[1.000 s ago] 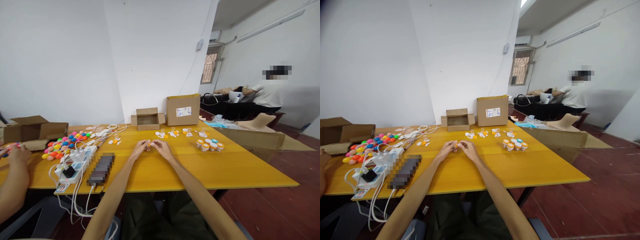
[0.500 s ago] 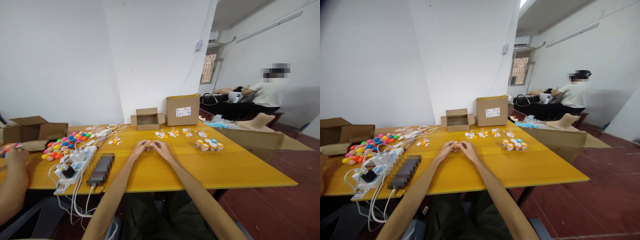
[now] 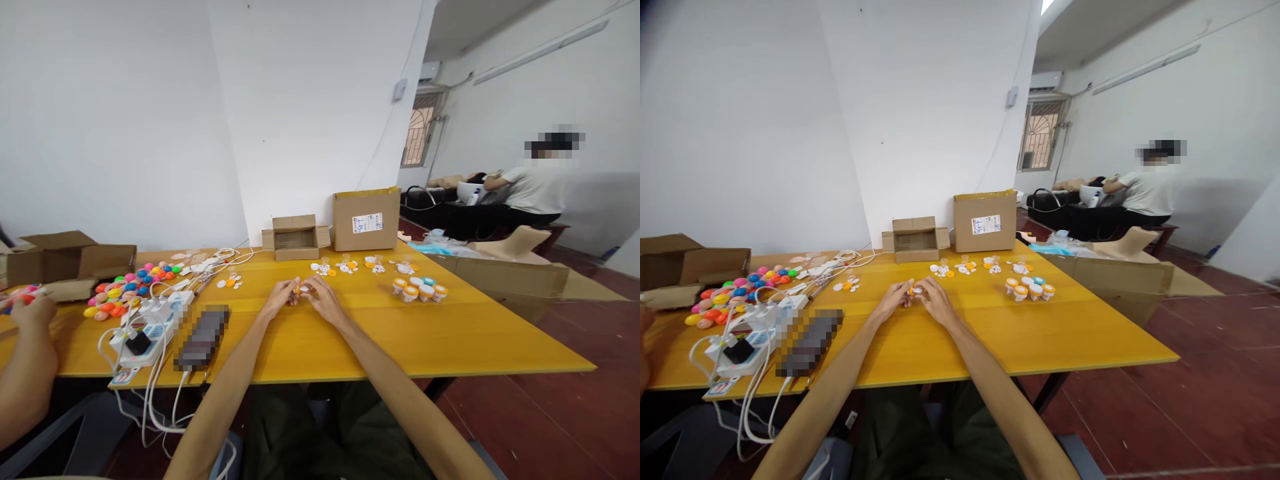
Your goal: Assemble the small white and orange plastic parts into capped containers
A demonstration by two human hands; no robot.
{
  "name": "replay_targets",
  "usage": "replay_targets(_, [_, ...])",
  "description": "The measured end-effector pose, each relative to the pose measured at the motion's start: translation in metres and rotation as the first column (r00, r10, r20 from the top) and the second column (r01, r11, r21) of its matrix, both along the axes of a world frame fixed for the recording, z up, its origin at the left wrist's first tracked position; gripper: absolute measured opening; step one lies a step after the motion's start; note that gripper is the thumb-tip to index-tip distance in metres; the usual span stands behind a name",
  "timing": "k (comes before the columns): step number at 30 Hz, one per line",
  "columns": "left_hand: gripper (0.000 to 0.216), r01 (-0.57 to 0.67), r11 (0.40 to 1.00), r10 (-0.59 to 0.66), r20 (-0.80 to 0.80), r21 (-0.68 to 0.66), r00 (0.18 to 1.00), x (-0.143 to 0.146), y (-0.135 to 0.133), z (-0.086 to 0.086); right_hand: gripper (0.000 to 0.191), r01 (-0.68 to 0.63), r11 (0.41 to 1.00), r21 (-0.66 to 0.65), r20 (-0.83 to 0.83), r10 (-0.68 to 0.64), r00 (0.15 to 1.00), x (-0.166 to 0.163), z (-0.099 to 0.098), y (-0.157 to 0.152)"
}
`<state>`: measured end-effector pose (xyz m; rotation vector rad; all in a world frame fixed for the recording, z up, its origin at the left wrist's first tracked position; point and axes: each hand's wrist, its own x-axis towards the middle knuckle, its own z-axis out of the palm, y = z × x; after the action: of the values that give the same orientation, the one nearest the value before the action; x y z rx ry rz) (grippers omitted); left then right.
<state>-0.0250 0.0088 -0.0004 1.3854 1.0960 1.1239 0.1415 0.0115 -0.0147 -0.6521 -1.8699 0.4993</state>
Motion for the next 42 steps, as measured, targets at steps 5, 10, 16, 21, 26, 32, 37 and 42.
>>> replay_targets(5, [0.047, -0.006, 1.000, 0.005, 0.008, 0.027, 1.000, 0.002, 0.000, 0.001, 0.010, 0.033, 0.998, -0.052, -0.011, -0.034, 0.999, -0.001, 0.000, 0.000])
replay_targets(10, [0.046, 0.035, 0.998, -0.037, 0.031, 0.058, 0.999, 0.003, -0.004, 0.003, 0.022, 0.048, 0.985, -0.165, 0.004, -0.048, 0.999, 0.000, 0.002, 0.000])
replay_targets(16, [0.047, 0.060, 0.996, -0.063, 0.031, 0.066, 0.998, 0.001, -0.004, 0.004, 0.029, 0.066, 0.977, -0.200, 0.046, -0.058, 0.997, 0.001, 0.006, -0.002])
replay_targets(21, [0.048, 0.081, 0.994, -0.083, 0.022, 0.078, 0.996, -0.001, 0.001, 0.000, 0.035, 0.084, 0.957, -0.278, 0.082, -0.063, 0.995, 0.001, 0.004, 0.000])
replay_targets(26, [0.048, 0.092, 0.990, -0.096, 0.024, 0.107, 0.995, -0.004, 0.004, -0.006, 0.039, 0.063, 0.920, -0.387, 0.076, -0.036, 0.996, 0.000, 0.001, 0.004])
replay_targets(32, [0.050, 0.094, 0.987, -0.097, 0.022, 0.128, 0.995, -0.006, 0.008, -0.011, 0.038, 0.038, 0.883, -0.467, 0.012, -0.037, 0.999, -0.001, -0.003, 0.009])
replay_targets(37, [0.046, 0.083, 0.992, -0.088, 0.041, 0.096, 0.995, -0.006, 0.009, -0.009, 0.026, 0.026, 0.954, -0.297, -0.022, -0.035, 0.999, -0.002, -0.005, 0.009])
replay_targets(42, [0.046, 0.058, 0.997, -0.059, 0.034, 0.053, 0.998, -0.004, 0.005, -0.006, 0.014, 0.042, 0.992, -0.118, -0.010, -0.043, 0.999, -0.002, -0.004, 0.005])
